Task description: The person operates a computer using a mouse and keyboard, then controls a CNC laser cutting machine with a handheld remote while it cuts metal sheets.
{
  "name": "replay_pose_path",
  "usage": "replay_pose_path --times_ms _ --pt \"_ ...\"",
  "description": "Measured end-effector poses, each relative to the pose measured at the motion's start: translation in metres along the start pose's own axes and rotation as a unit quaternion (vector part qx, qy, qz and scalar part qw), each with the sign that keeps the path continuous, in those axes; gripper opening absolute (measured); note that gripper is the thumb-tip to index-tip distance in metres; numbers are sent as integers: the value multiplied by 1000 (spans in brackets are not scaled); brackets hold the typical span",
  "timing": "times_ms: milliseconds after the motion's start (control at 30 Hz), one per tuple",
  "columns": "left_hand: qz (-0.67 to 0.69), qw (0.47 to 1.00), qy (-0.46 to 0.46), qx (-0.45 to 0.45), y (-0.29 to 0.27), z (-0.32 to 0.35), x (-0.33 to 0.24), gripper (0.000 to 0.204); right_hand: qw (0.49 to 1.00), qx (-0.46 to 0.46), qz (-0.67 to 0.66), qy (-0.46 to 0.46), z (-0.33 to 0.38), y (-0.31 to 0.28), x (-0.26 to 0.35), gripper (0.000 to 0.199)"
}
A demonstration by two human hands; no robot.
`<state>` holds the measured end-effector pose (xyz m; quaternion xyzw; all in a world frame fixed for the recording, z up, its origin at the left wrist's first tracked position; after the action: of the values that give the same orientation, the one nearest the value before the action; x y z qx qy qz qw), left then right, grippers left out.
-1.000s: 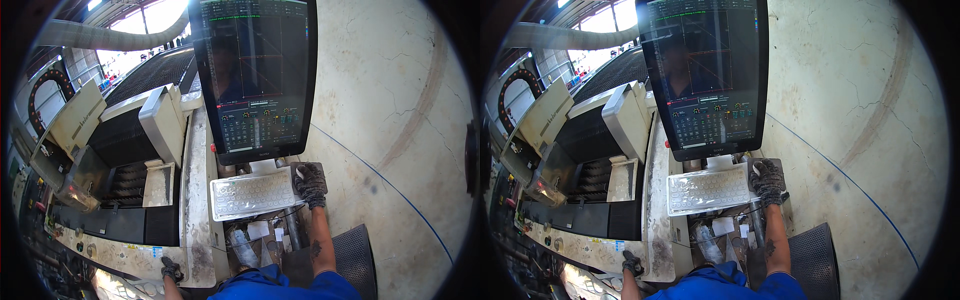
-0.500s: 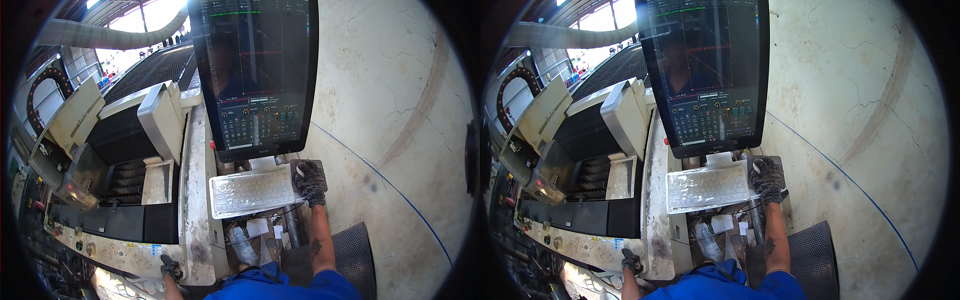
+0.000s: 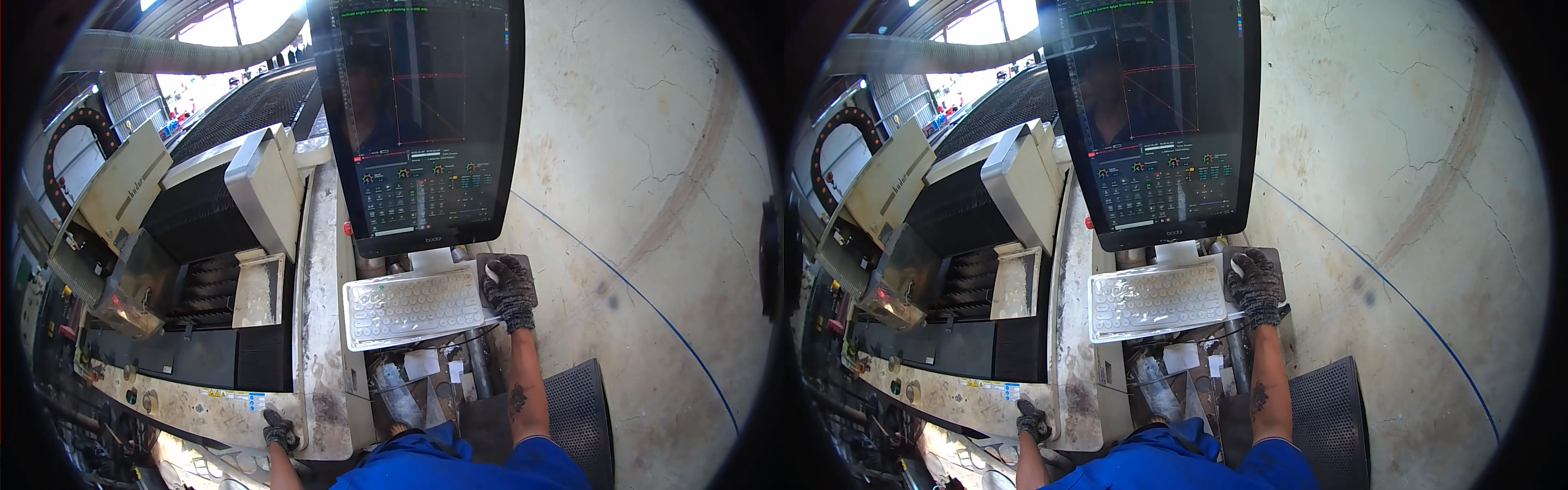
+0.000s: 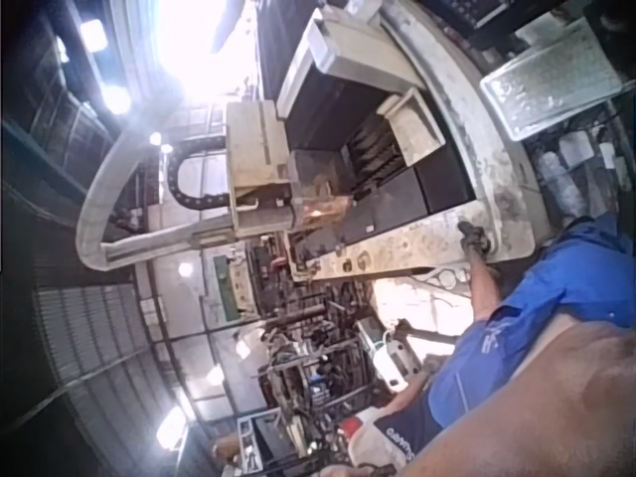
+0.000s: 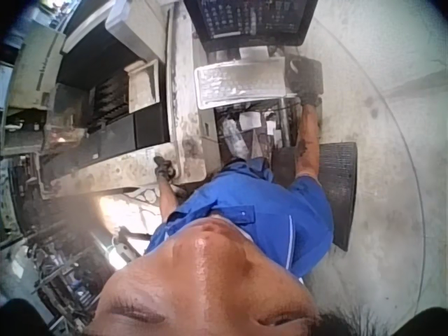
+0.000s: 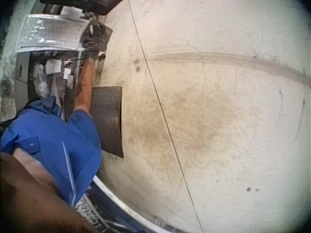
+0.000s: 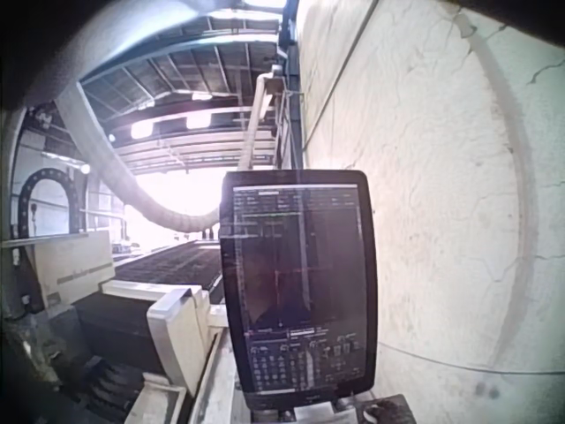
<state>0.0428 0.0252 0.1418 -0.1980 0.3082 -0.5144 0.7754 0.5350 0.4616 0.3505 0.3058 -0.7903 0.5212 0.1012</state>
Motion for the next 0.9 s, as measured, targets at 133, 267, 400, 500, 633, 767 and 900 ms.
replay_pose_path --times_ms 133,267,400,500,633,767,900 --pt "-63 994 88 -29 0 82 -34 92 1000 7 7 16 3 -5 -5 39" --pt "5 999 -19 -26 7 -54 16 92 1000 12 -3 5 -3 -7 12 39" --pt "-76 996 -10 -34 11 -72 13 92 1000 5 0 -9 -5 4 -3 37" --pt "-17 1000 9 -3 12 -38 4 88 999 -7 44 -10 3 12 -26 36" --pt "64 998 9 -10 13 -35 4 86 1000 1 8 -13 1 18 -13 39" --pt "53 998 5 -16 19 -51 -1 85 1000 6 12 -13 -1 10 -7 40" --pt "52 999 6 -12 22 -48 -8 85 1000 14 13 0 -1 2 -4 40"
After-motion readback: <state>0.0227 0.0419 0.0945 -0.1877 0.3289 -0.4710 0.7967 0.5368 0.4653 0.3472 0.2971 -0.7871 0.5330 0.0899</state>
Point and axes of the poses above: each hand's wrist, its own z-axis away from the middle knuckle, its own y-axis out of the palm, x = y × z, the point moved 1 cm from there along -z, towards the middle knuckle, and after that the axes turned 7 degrees about -z, right-handed, at the moved point
